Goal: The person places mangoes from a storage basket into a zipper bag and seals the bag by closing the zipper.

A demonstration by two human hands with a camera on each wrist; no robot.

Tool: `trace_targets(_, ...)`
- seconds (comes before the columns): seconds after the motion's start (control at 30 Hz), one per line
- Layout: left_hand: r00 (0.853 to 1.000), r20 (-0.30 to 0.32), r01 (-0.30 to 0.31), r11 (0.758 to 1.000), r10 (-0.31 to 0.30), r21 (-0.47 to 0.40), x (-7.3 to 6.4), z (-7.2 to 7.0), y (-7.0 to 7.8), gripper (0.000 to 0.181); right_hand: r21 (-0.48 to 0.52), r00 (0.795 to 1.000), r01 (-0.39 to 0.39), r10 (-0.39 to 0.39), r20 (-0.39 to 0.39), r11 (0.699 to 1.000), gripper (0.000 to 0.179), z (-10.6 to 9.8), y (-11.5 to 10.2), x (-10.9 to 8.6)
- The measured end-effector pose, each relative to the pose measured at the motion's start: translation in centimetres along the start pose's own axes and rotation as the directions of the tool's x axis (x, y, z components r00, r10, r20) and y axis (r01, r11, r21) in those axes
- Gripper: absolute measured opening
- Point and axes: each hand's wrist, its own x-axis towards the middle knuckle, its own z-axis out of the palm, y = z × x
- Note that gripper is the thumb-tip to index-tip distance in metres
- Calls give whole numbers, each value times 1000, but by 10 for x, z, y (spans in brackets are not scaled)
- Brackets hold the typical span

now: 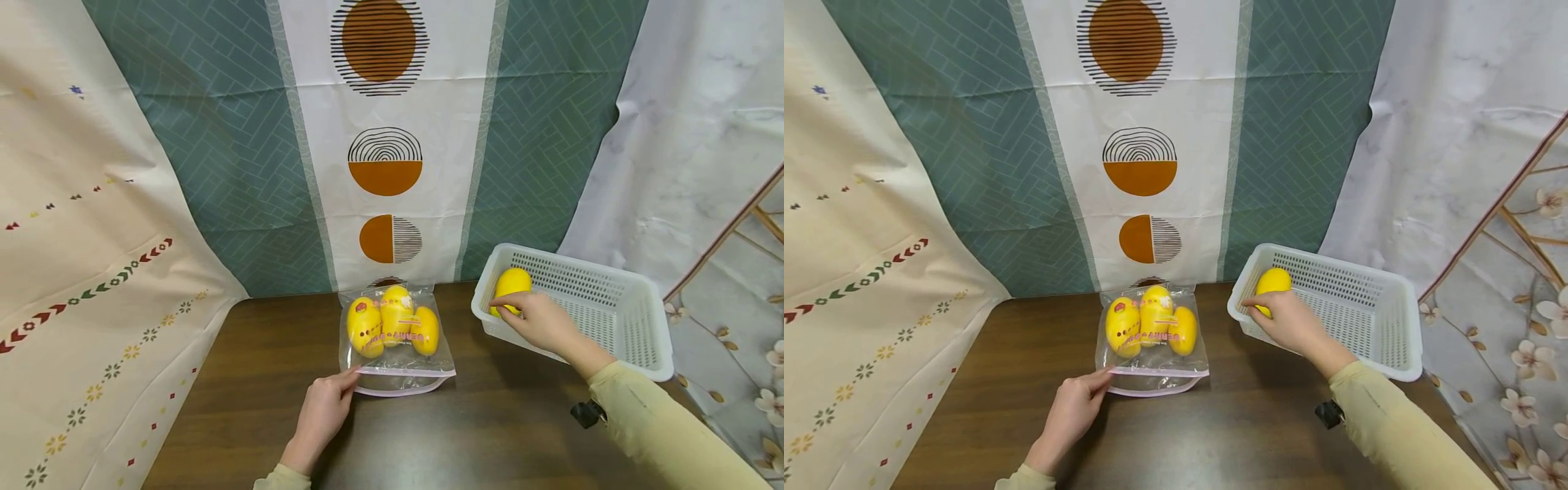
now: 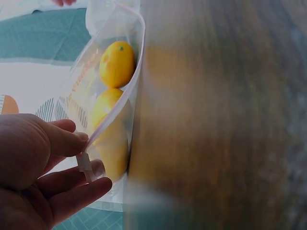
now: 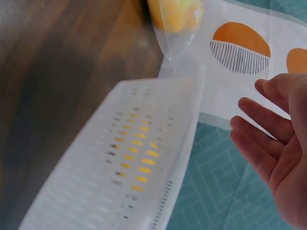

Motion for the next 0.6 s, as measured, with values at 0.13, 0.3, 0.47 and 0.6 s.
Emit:
trace_targets(0.13, 1000, -7, -2, 1000, 2, 1, 0, -1, 0, 29, -30, 999, -17, 18, 30, 999, 20, -9, 6, 8)
trace_targets(0.3, 1000, -17, -5, 1000, 5, -2, 0, -1, 0, 29, -74, 994, -69, 75, 82, 995, 25, -18, 18, 17)
trace_targets(0.47, 1000, -1, 0, 1000, 0, 0, 1, -2, 0, 29, -127, 977, -88, 110, 181, 988, 28, -27, 26, 26)
trace_targets(0.6, 1000, 0, -2, 1000, 2, 7, 2, -2, 1, 29, -151, 943, -89, 132, 306, 984, 31, -35, 31, 33)
